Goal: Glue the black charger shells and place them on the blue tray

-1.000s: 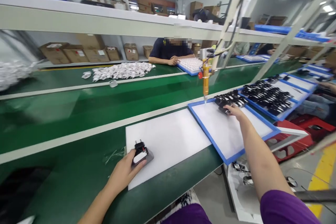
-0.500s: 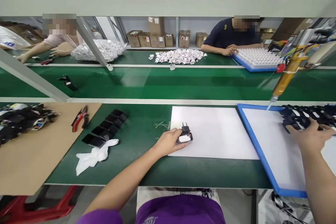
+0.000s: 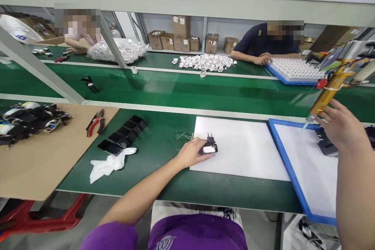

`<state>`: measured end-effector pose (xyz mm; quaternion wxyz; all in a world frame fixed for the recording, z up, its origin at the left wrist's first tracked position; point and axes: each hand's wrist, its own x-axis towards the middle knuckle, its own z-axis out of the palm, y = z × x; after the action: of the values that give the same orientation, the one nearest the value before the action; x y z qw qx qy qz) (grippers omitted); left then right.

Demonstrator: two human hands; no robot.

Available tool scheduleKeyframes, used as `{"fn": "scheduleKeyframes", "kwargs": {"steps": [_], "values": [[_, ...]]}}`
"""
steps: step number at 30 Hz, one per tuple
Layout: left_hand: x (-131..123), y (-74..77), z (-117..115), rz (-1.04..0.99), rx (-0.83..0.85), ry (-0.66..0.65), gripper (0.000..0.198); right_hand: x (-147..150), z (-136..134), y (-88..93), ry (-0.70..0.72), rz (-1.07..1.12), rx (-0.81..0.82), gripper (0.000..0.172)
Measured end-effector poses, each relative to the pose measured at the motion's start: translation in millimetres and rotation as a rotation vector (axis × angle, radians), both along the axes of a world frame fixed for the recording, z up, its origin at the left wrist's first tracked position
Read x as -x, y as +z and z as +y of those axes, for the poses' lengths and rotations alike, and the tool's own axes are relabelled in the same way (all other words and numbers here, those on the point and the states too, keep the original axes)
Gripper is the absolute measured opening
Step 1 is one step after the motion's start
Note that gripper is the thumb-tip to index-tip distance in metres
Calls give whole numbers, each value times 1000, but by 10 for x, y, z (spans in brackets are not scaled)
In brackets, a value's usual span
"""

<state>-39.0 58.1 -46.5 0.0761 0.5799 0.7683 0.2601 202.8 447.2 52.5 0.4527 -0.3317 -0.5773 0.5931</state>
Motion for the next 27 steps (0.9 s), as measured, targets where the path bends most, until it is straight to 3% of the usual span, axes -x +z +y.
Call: {"fn": "scheduleKeyframes", "kwargs": {"steps": [2,7,11,14,17,21,27], "values": [[0,1,0,-7,7,0,47,155,-120,99,147,-27,1,16],[0,-34,20,-10,15,-2,47,414,-507,207,142,-39,-63,8],[-30,-31,33,-5,27,25,44,645,-944,315,247,17,-101,21],[-124,70,24,3,48,-25,37,824,-1347,436,468,129,-120,31],[-279,236,28,-10,60,-71,35,942,-1708,538,635,265,-71,28],[-487,412,100,-70,-20,0,36,989,-1995,592,659,378,-46,23],[-697,524,275,-203,-200,39,37,982,-2071,609,586,391,-76,20]]}}
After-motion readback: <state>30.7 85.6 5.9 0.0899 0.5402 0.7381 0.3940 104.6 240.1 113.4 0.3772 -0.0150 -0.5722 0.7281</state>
